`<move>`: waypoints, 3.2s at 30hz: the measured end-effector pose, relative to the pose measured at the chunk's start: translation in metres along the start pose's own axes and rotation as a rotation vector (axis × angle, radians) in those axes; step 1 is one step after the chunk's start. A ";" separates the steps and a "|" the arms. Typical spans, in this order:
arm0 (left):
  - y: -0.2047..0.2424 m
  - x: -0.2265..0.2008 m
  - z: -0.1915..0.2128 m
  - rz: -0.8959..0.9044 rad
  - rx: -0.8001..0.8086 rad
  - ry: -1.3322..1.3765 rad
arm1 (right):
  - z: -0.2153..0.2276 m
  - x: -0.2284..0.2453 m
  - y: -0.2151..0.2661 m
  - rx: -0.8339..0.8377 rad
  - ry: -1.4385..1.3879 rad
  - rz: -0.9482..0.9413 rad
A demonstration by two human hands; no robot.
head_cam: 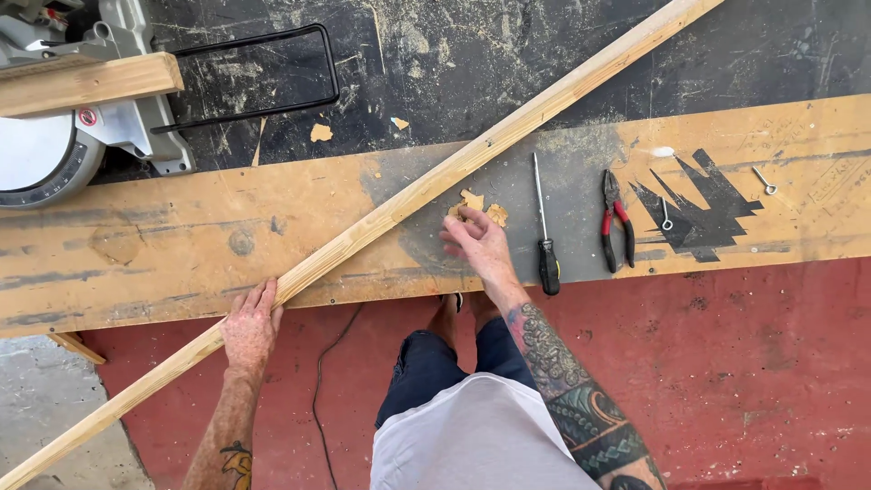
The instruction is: Removing staples or nails from a wooden strip using a screwdriver and pliers
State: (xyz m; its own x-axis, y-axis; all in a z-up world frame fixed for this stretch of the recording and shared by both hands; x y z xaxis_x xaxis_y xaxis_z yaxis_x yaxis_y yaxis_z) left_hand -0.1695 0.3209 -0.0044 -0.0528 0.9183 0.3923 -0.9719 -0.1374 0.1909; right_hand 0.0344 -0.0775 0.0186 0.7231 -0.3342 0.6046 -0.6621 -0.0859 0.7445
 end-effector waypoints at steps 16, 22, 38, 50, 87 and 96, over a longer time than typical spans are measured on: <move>0.067 -0.026 0.026 -0.058 -0.059 0.331 | -0.054 0.005 0.068 -0.052 -0.112 0.208; 0.123 -0.026 0.055 0.003 0.034 0.517 | -0.045 0.021 0.120 0.116 -0.130 0.168; 0.085 -0.115 0.444 -0.241 -0.148 1.100 | -0.053 -0.013 0.347 0.761 0.400 0.620; 0.145 -0.205 0.768 -0.671 -0.578 1.178 | 0.066 0.183 0.423 0.514 0.123 0.956; 0.172 0.084 0.196 -0.416 -0.392 0.027 | 0.160 0.219 0.292 0.465 2.162 0.215; 0.072 0.021 0.096 -0.164 -0.246 0.260 | 0.074 0.258 0.084 0.504 2.180 0.738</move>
State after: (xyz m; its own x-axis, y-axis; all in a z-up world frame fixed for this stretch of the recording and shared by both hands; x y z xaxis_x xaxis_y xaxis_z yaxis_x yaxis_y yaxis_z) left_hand -0.2187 0.2944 0.1041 0.0821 0.9884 0.1275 -0.9966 0.0830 -0.0015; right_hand 0.1507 -0.2404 0.2154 -0.7189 0.6689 0.1891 -0.5425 -0.7100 0.4490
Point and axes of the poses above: each hand's wrist, its own y-axis away from the middle knuckle, its own z-axis out of the back of the hand, x = y × z, the point moved 3 cm from there along -y, towards the middle knuckle, and after that the axes turned 10 degrees about -y, right-handed, at the moved point
